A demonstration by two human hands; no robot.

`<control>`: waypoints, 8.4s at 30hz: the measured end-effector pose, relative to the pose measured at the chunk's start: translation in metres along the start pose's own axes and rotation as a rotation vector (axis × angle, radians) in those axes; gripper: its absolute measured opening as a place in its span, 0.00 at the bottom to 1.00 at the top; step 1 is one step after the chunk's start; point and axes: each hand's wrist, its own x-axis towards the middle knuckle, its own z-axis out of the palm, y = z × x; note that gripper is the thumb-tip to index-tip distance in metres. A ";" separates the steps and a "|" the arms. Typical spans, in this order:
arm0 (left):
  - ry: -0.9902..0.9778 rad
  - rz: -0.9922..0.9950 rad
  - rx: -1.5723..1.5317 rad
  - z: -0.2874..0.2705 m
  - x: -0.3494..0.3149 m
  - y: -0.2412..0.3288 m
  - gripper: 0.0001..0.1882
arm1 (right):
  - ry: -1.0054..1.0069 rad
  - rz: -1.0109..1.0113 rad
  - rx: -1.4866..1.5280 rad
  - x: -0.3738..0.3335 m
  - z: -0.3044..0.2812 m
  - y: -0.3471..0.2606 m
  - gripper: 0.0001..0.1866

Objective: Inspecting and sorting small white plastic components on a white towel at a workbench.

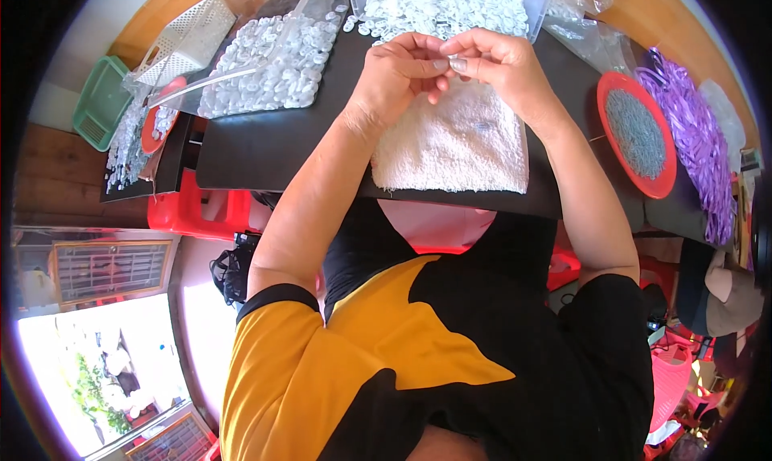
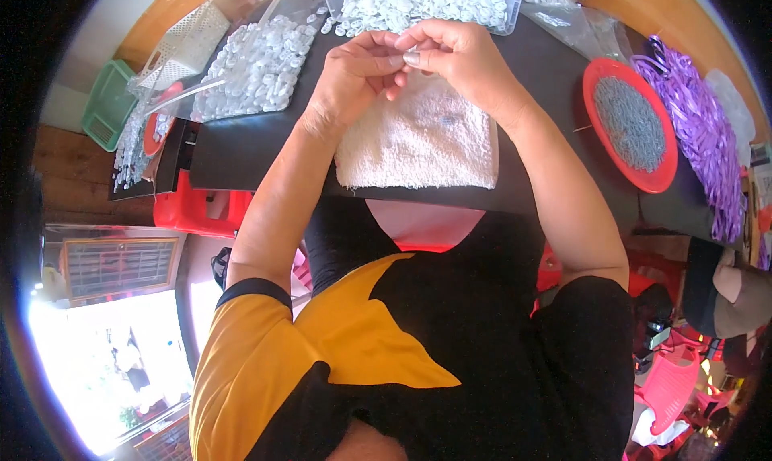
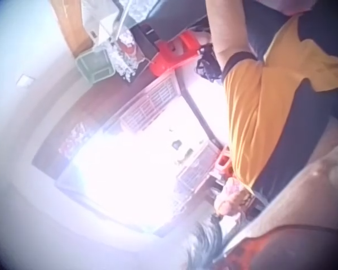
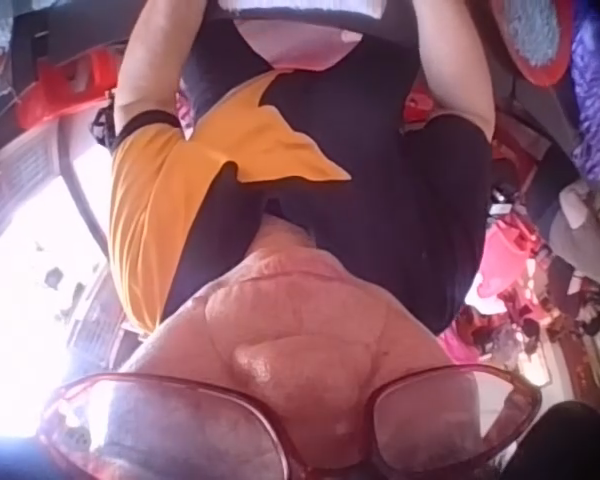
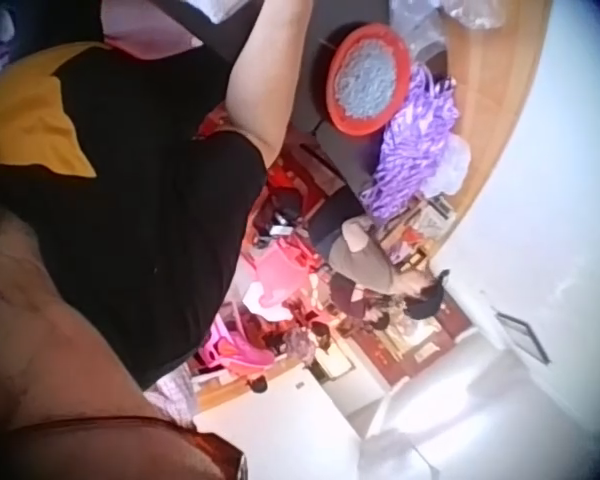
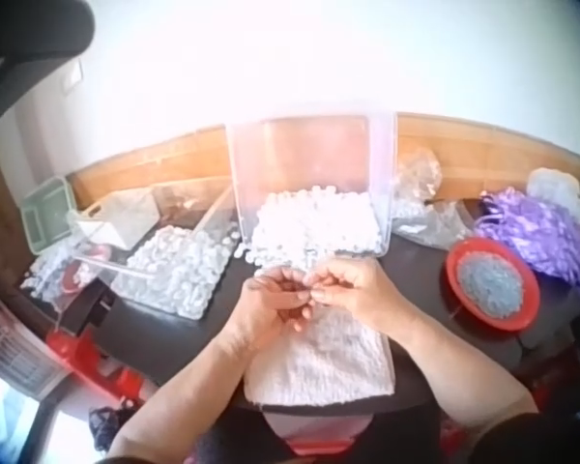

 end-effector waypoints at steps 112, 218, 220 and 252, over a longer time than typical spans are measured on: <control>0.047 0.263 1.355 -0.045 0.026 0.013 0.08 | 0.244 0.410 -0.165 0.008 -0.023 0.029 0.06; 0.308 0.083 0.236 0.022 -0.012 -0.006 0.07 | 0.244 0.103 -0.003 -0.003 0.012 0.003 0.04; 0.291 0.082 0.273 0.021 -0.011 -0.006 0.07 | 0.242 0.099 0.006 -0.004 0.013 0.004 0.04; 0.237 0.205 0.488 0.019 0.006 -0.040 0.07 | 0.051 0.124 -1.170 0.128 -0.003 0.049 0.13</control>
